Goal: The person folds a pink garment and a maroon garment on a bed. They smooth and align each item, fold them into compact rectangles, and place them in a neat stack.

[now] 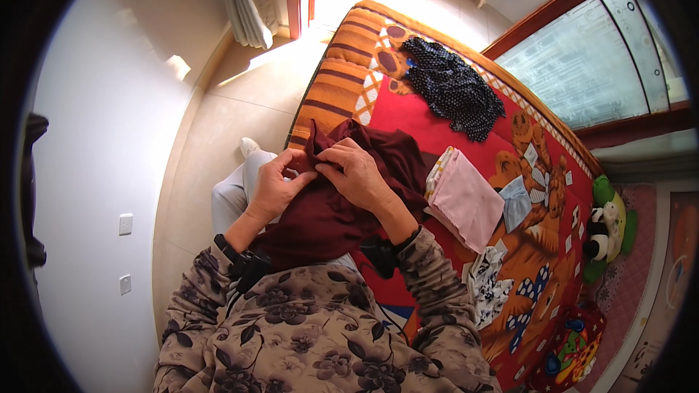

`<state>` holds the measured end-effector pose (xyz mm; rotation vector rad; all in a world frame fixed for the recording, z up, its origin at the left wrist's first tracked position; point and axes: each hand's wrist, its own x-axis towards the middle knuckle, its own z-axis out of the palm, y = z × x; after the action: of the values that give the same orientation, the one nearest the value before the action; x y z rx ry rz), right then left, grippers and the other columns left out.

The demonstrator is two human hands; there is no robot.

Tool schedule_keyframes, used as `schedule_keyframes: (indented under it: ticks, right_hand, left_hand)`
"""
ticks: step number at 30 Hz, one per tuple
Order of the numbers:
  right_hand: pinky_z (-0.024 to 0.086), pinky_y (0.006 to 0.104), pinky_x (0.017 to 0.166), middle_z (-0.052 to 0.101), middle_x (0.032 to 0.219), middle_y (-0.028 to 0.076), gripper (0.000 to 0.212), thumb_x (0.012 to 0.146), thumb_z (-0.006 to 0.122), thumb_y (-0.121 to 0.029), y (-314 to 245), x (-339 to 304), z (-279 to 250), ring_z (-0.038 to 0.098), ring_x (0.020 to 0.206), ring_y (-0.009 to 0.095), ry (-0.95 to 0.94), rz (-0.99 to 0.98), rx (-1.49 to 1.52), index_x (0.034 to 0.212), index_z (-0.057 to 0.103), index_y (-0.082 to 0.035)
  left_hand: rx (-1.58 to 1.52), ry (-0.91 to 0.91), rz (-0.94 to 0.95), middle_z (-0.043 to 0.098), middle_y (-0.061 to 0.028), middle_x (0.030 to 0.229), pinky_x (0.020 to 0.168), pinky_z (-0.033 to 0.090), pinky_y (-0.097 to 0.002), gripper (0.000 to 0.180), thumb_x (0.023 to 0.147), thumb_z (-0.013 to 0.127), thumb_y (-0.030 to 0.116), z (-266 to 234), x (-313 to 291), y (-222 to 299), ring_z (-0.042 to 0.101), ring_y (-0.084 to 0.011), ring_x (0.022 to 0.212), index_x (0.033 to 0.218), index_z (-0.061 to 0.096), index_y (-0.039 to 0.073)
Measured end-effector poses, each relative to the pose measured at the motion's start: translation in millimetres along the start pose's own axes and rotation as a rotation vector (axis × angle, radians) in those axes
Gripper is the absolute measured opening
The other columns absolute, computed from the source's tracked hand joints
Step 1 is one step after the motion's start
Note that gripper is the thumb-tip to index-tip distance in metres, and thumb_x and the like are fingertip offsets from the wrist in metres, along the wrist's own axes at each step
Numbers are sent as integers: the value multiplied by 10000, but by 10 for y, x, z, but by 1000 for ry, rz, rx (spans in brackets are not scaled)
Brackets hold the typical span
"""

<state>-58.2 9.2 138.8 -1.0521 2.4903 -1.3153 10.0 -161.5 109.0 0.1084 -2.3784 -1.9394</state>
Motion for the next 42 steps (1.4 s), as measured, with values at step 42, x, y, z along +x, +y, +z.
schedule_keyframes:
  ticks: [42]
  right_hand:
    - [480, 413, 711, 581, 886, 87, 284, 771, 677, -295, 885, 105, 400, 589, 871, 281, 162, 334, -461, 951, 583, -96]
  left_hand:
    - [-431, 300, -300, 608, 23, 745, 546, 434, -204, 45, 864, 608, 102, -326, 188, -480, 568, -65, 616, 889, 574, 86]
